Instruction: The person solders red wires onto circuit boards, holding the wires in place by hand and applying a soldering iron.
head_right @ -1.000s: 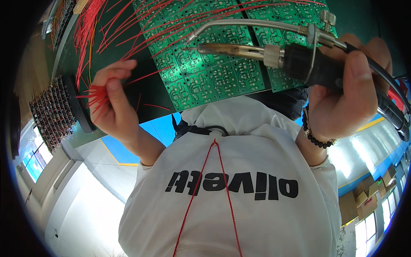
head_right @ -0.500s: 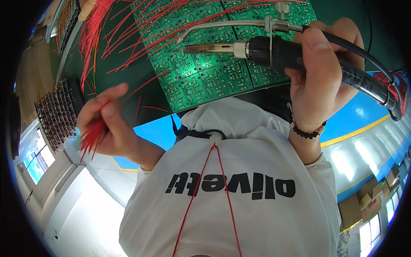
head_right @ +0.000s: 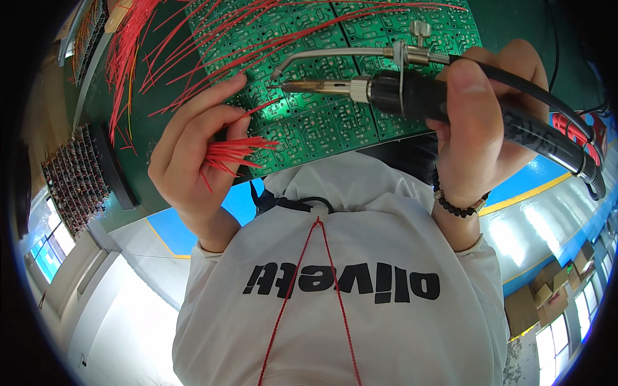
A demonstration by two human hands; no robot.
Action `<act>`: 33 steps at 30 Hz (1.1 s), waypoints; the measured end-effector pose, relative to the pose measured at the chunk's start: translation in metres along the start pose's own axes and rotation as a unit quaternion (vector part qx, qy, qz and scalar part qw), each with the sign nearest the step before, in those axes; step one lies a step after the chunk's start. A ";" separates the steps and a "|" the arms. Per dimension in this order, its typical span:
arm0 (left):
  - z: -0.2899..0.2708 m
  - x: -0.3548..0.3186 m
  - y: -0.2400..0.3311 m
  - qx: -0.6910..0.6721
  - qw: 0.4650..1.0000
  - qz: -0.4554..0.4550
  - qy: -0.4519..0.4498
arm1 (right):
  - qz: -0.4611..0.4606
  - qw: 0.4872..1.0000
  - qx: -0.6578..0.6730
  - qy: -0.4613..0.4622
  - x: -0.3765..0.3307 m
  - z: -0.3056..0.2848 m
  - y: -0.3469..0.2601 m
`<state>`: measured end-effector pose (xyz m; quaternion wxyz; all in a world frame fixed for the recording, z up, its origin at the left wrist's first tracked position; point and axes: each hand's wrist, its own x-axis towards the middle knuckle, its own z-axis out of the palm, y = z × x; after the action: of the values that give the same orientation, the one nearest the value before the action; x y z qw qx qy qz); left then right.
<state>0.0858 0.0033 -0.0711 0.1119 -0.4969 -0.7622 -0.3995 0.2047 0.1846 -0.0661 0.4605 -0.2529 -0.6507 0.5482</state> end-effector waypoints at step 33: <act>-0.004 0.001 0.003 -0.005 0.998 -0.037 -0.051 | -0.084 0.975 -0.182 -0.101 0.002 -0.013 0.008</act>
<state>0.0871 0.0020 -0.0666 0.0560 -0.4888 -0.7828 -0.3810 0.2140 0.1949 -0.0733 0.3830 -0.2209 -0.8015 0.4027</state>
